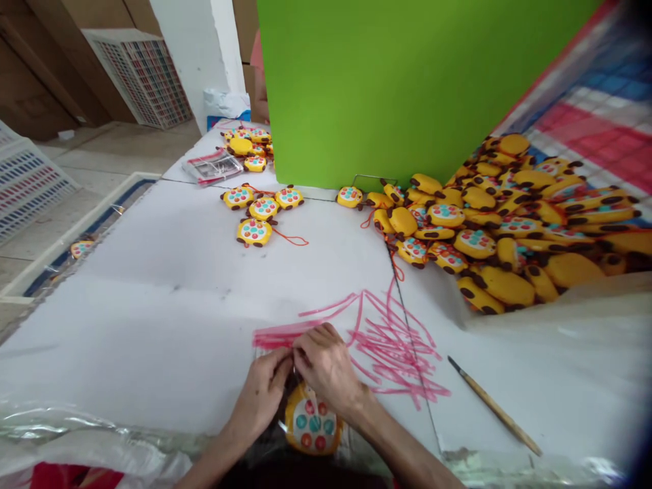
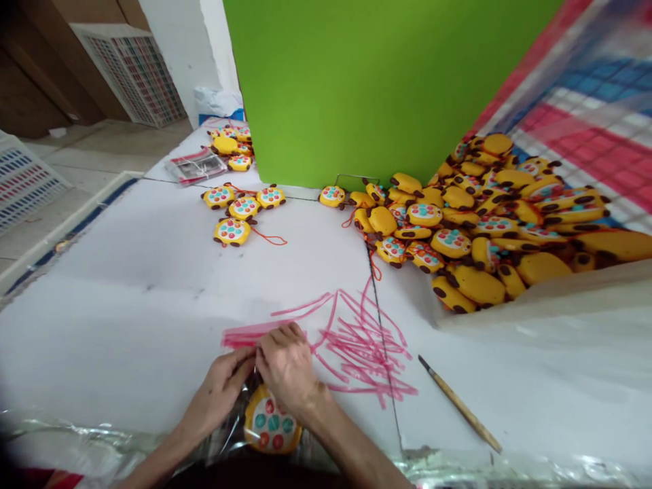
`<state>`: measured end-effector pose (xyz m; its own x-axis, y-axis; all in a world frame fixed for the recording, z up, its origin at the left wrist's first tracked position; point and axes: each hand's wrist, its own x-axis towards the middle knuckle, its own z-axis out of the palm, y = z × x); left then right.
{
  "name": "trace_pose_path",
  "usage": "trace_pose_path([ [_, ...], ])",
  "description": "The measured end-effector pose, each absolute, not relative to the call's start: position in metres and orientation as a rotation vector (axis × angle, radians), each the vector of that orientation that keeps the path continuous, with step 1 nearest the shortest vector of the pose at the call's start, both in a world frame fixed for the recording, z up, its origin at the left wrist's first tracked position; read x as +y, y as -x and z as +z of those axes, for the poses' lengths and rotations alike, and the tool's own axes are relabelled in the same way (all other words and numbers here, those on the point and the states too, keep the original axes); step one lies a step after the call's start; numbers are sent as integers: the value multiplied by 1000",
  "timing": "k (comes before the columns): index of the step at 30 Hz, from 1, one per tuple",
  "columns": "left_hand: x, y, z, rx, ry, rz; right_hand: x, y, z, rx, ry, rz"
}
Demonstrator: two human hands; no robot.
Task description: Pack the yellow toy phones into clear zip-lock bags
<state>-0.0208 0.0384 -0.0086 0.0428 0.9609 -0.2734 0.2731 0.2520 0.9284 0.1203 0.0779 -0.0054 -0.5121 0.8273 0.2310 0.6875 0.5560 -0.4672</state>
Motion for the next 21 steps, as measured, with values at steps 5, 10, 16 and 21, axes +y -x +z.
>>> trace_pose_path([
  [5, 35, 29, -12, 1441, -1159, 797, 90, -204, -9, -2078, 1635, 435],
  [10, 35, 38, -17, 1432, -1025, 800, 80, -312, -12, -1956, 2271, 148],
  [16, 34, 42, -26, 1356, -934, 770, 52, -312, 13, -2092, 2196, 802],
  [21, 31, 42, -27, 1338, -890, 792, 63, -240, 21, -1918, 1822, 892],
])
